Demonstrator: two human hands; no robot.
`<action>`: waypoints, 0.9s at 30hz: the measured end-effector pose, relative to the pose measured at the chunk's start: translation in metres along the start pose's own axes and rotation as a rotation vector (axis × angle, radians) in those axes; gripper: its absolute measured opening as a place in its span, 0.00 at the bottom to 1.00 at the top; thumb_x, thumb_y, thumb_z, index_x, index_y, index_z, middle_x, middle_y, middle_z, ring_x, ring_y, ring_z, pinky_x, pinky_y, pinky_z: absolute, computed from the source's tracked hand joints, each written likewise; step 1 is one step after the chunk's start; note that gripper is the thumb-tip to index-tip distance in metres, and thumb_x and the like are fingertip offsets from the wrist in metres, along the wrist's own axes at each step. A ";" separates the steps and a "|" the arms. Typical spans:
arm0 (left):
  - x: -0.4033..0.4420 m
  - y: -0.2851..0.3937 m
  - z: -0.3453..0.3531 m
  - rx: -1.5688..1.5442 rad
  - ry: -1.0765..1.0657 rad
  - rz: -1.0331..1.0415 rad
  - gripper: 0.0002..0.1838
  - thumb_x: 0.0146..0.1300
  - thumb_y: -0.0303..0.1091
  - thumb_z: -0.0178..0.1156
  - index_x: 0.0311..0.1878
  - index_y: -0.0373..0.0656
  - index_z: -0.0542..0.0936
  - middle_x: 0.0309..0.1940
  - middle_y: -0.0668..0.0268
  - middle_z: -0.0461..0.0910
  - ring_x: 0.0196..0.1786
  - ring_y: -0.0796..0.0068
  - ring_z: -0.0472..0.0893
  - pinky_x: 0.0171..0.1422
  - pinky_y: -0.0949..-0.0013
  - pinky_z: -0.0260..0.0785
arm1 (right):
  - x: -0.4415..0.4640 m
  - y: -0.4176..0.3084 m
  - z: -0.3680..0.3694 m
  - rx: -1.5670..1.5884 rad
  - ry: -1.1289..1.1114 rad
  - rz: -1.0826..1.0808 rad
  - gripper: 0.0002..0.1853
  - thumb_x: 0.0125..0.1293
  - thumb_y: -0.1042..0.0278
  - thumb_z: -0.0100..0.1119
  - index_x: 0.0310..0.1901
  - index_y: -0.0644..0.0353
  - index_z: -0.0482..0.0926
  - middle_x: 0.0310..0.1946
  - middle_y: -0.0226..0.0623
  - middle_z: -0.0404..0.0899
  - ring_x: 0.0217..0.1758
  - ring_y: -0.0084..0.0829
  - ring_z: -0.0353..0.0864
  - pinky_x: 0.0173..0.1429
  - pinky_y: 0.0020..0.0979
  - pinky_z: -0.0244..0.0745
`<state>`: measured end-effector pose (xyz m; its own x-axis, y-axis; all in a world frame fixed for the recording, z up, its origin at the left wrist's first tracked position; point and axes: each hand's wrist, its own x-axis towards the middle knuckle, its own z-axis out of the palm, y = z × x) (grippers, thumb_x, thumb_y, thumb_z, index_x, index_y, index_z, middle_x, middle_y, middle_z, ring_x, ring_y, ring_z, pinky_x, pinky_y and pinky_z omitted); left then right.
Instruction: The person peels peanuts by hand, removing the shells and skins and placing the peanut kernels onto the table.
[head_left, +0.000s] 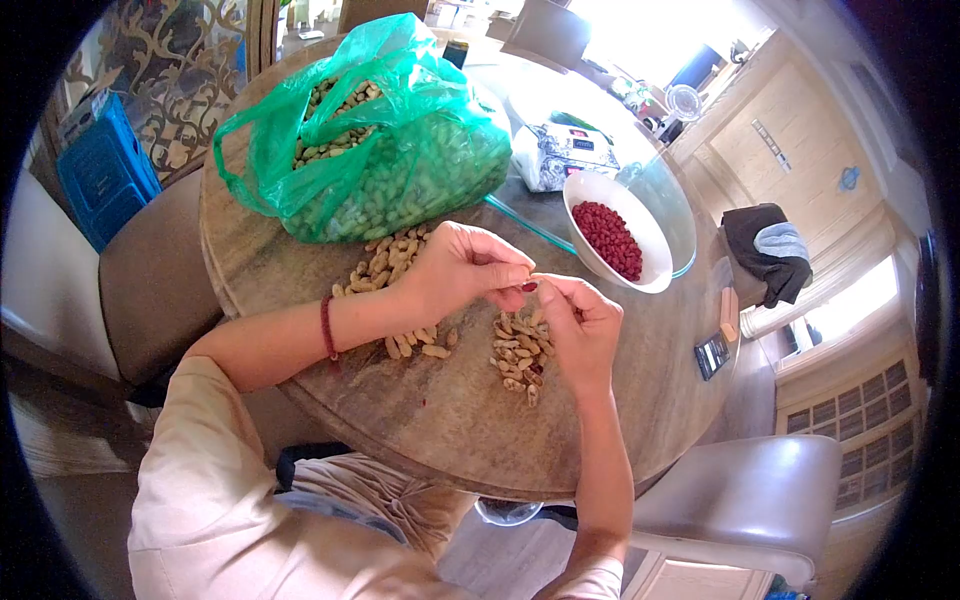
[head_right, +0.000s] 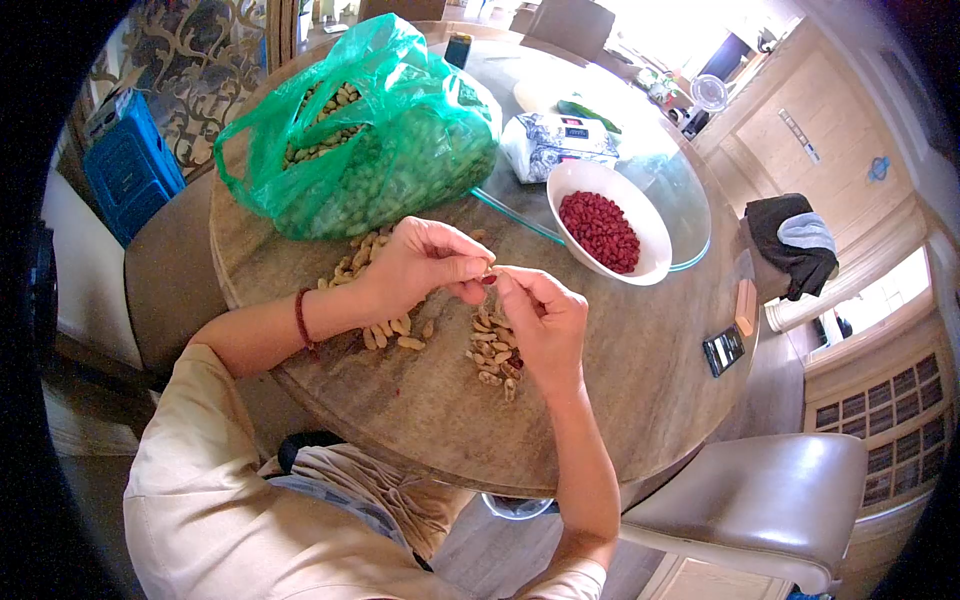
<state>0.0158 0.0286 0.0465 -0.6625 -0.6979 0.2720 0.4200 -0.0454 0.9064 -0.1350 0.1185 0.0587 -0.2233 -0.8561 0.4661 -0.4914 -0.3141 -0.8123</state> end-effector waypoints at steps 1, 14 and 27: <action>0.001 -0.001 0.000 -0.052 0.011 -0.062 0.07 0.57 0.27 0.61 0.36 0.33 0.80 0.29 0.60 0.81 0.30 0.75 0.81 0.37 0.72 0.78 | 0.001 0.001 -0.001 0.000 0.000 0.001 0.06 0.59 0.74 0.58 0.36 0.64 0.81 0.19 0.19 0.71 0.22 0.09 0.61 0.25 0.15 0.57; 0.005 -0.024 -0.011 -0.512 0.066 -0.416 0.09 0.60 0.28 0.58 0.41 0.35 0.75 0.37 0.59 0.78 0.41 0.67 0.80 0.46 0.66 0.77 | 0.003 0.010 0.002 -0.421 -0.021 -0.359 0.07 0.55 0.76 0.59 0.38 0.63 0.80 0.25 0.42 0.79 0.25 0.31 0.79 0.30 0.25 0.72; 0.002 -0.029 -0.009 -0.175 -0.042 -0.405 0.13 0.54 0.30 0.64 0.41 0.32 0.77 0.25 0.65 0.77 0.24 0.79 0.75 0.28 0.77 0.67 | 0.009 -0.004 -0.023 -0.561 -0.378 0.085 0.08 0.52 0.72 0.59 0.28 0.69 0.77 0.20 0.47 0.76 0.23 0.39 0.76 0.32 0.32 0.71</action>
<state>0.0076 0.0217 0.0178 -0.8181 -0.5698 -0.0775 0.2181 -0.4321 0.8750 -0.1538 0.1216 0.0743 -0.0211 -0.9850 0.1714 -0.8699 -0.0664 -0.4888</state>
